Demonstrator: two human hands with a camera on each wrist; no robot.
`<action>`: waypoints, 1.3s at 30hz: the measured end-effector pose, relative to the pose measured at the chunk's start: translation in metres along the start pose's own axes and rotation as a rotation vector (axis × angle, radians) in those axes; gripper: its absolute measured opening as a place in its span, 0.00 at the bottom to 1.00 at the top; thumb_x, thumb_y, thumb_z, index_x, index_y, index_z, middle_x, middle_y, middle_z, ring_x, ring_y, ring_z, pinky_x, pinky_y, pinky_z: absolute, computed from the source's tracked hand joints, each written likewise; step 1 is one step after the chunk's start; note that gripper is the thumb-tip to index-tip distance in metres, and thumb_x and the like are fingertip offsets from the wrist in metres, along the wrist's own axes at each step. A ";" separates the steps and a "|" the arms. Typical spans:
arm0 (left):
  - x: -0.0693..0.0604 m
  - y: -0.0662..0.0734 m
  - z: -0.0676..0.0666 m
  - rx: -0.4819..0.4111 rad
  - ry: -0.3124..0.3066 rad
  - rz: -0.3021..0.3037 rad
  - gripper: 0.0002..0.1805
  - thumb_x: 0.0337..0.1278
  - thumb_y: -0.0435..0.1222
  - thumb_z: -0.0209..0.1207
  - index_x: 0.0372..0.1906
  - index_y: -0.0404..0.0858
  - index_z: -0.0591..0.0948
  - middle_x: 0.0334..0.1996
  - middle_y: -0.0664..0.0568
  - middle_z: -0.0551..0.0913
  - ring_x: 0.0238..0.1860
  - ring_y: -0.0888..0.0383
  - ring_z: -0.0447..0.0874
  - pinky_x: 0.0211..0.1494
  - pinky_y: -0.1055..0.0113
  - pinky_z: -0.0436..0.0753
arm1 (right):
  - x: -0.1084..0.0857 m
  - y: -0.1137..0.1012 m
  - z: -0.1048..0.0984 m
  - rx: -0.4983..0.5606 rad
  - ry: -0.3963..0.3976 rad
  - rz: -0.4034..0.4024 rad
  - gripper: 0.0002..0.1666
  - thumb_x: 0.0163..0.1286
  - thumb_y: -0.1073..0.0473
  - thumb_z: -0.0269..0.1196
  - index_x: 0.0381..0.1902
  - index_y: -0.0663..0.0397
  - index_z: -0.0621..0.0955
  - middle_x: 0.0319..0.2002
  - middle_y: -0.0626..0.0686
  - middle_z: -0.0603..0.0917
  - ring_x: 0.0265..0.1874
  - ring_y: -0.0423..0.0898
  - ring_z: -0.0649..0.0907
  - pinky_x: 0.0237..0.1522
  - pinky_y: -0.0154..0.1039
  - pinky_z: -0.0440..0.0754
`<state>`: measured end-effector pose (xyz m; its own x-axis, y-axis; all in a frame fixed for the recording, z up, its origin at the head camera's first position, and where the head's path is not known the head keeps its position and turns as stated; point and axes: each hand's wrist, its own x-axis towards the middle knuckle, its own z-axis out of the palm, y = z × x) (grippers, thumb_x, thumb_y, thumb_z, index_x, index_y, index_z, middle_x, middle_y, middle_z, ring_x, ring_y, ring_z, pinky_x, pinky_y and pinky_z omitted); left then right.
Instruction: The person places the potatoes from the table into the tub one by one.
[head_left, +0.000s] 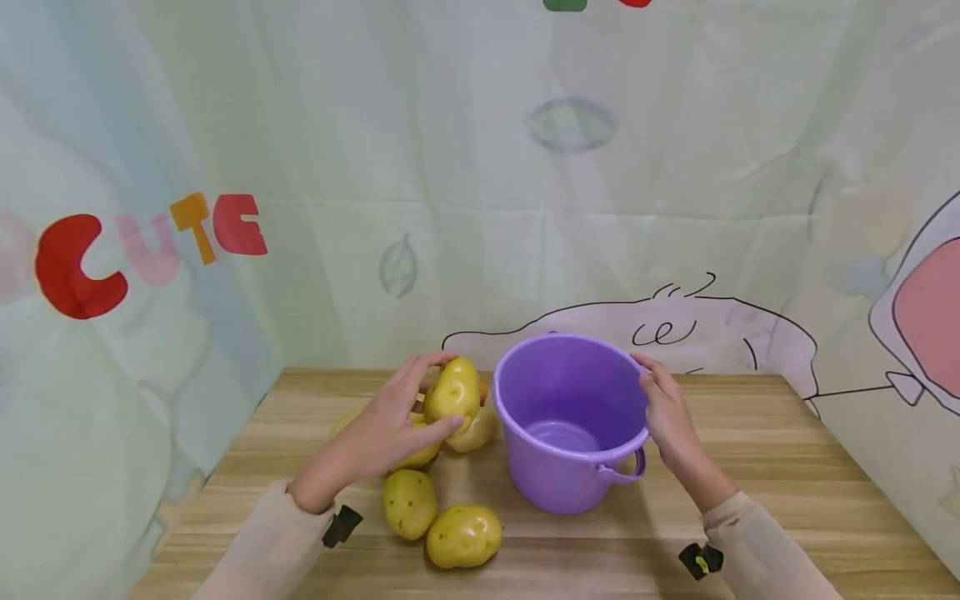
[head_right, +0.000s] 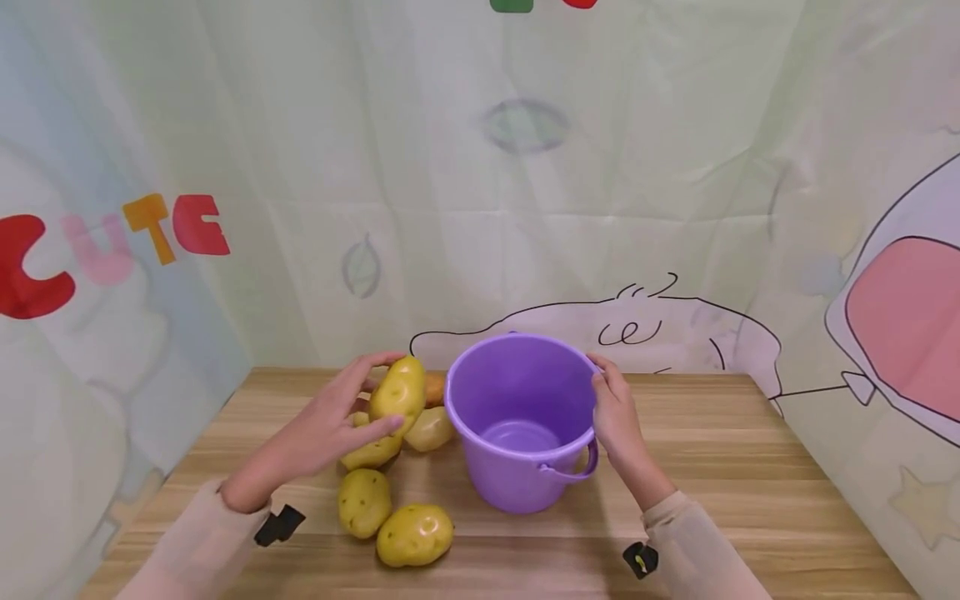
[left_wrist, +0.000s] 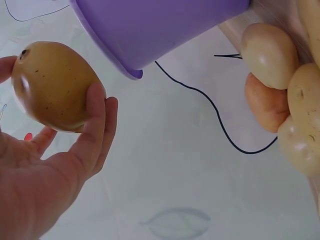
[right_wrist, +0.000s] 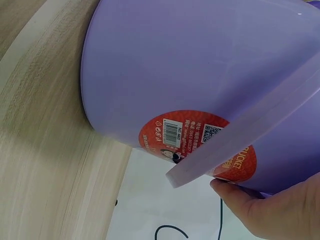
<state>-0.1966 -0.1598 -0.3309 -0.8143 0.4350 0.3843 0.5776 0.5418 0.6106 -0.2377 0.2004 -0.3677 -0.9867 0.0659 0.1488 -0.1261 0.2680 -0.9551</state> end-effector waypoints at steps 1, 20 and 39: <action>0.002 0.001 0.000 -0.004 0.001 0.006 0.39 0.63 0.52 0.64 0.74 0.53 0.60 0.65 0.50 0.67 0.50 0.52 0.78 0.46 0.61 0.83 | 0.000 0.000 0.000 0.000 -0.001 0.000 0.27 0.83 0.60 0.37 0.74 0.62 0.62 0.63 0.72 0.69 0.59 0.65 0.73 0.62 0.57 0.69; 0.032 0.018 0.013 -0.088 -0.015 0.024 0.40 0.62 0.54 0.64 0.74 0.52 0.61 0.65 0.55 0.64 0.50 0.52 0.77 0.46 0.63 0.84 | -0.002 -0.002 -0.001 -0.012 0.004 0.003 0.27 0.83 0.59 0.37 0.74 0.61 0.63 0.61 0.71 0.70 0.57 0.64 0.74 0.60 0.53 0.71; 0.056 0.028 0.033 -0.051 -0.027 0.055 0.42 0.58 0.55 0.66 0.74 0.51 0.62 0.65 0.52 0.64 0.48 0.55 0.74 0.43 0.61 0.83 | 0.000 0.000 -0.001 -0.009 0.006 0.008 0.26 0.83 0.59 0.39 0.74 0.59 0.64 0.63 0.71 0.71 0.59 0.64 0.73 0.63 0.56 0.68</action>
<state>-0.2239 -0.0962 -0.3152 -0.7791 0.4826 0.4002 0.6174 0.4795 0.6236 -0.2377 0.2009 -0.3676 -0.9870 0.0742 0.1428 -0.1173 0.2757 -0.9541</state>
